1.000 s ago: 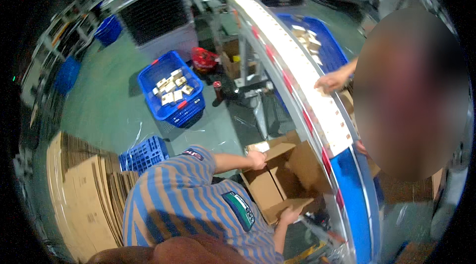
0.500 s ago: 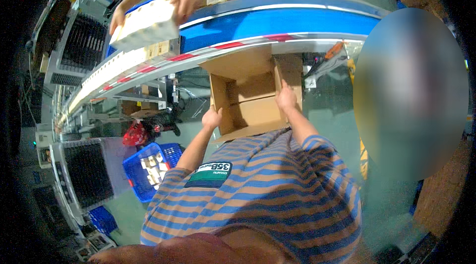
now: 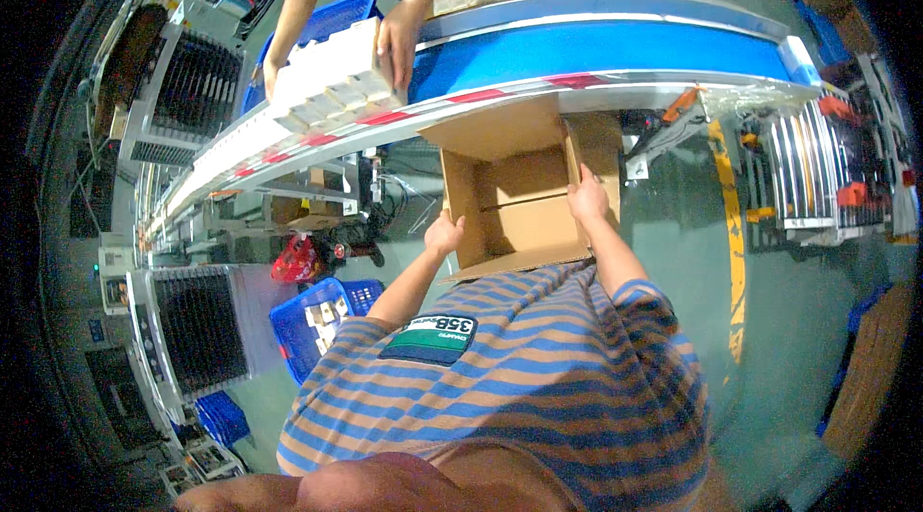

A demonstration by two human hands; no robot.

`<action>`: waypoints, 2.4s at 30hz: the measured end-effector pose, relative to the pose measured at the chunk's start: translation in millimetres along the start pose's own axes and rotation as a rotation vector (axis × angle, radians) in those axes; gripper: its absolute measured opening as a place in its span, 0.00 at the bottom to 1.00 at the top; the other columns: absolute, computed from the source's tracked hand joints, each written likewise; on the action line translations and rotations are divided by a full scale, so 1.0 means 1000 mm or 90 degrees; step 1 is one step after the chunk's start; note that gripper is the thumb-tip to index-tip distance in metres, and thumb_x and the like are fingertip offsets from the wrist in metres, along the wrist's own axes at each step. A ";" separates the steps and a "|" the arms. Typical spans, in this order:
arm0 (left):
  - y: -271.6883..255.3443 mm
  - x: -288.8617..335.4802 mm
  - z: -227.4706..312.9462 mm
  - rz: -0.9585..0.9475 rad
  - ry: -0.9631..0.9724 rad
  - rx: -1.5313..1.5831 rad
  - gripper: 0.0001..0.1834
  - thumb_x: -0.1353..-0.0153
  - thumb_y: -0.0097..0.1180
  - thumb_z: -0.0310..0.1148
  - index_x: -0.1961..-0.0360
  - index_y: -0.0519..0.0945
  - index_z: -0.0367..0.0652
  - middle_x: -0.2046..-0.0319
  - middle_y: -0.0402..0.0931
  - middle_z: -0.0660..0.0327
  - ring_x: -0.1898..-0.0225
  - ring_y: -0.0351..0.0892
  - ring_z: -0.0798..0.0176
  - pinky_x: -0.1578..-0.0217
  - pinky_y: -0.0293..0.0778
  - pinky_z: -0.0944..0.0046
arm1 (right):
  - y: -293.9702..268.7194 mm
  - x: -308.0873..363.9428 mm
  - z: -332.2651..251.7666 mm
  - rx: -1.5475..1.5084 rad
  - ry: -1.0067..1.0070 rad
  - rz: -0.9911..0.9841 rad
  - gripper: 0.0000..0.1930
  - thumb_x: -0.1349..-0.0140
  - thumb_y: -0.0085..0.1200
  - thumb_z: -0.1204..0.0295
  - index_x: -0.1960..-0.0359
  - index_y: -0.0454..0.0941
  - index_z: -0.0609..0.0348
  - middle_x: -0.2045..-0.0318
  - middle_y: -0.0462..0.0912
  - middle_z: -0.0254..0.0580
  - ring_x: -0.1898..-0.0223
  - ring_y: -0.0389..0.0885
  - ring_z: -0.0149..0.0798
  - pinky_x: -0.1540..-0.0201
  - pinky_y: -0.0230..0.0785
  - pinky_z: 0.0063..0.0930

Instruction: The person places bars of soap into cardboard boxes, closes the box flaps, and transfers the filled boxes onto a conveyor belt.

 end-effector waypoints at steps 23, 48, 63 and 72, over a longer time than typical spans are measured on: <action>0.001 0.000 -0.001 -0.006 -0.006 0.024 0.28 0.41 0.47 0.51 0.49 0.68 0.39 0.55 0.76 0.45 0.53 0.77 0.45 0.54 0.72 0.51 | -0.003 0.003 -0.006 0.004 -0.035 -0.006 0.30 0.46 0.54 0.66 0.40 0.62 0.53 0.54 0.76 0.56 0.53 0.75 0.55 0.50 0.68 0.45; 0.002 0.002 -0.004 0.024 -0.011 0.011 0.29 0.41 0.47 0.52 0.48 0.67 0.39 0.54 0.75 0.45 0.52 0.76 0.46 0.53 0.72 0.51 | 0.000 0.001 -0.003 -0.024 -0.010 -0.015 0.31 0.46 0.55 0.66 0.40 0.62 0.56 0.51 0.75 0.57 0.49 0.73 0.54 0.46 0.65 0.41; -0.001 0.006 0.000 0.018 -0.024 0.010 0.28 0.41 0.47 0.51 0.48 0.68 0.39 0.53 0.75 0.45 0.52 0.76 0.46 0.52 0.72 0.51 | 0.001 0.000 -0.001 0.012 -0.037 -0.021 0.29 0.44 0.51 0.64 0.39 0.61 0.54 0.52 0.75 0.57 0.53 0.75 0.56 0.50 0.68 0.46; 0.005 0.014 0.003 0.023 -0.064 -0.006 0.33 0.41 0.46 0.52 0.43 0.65 0.38 0.52 0.75 0.45 0.49 0.74 0.47 0.50 0.70 0.53 | -0.001 -0.001 0.003 -0.019 -0.027 -0.049 0.29 0.42 0.50 0.62 0.38 0.60 0.51 0.51 0.74 0.58 0.52 0.75 0.56 0.51 0.68 0.47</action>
Point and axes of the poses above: each hand's wrist, its own x-axis away from the middle knuckle, its own y-axis out of the palm, z = x × y, the point moved 5 cm from there along -x, towards the middle knuckle
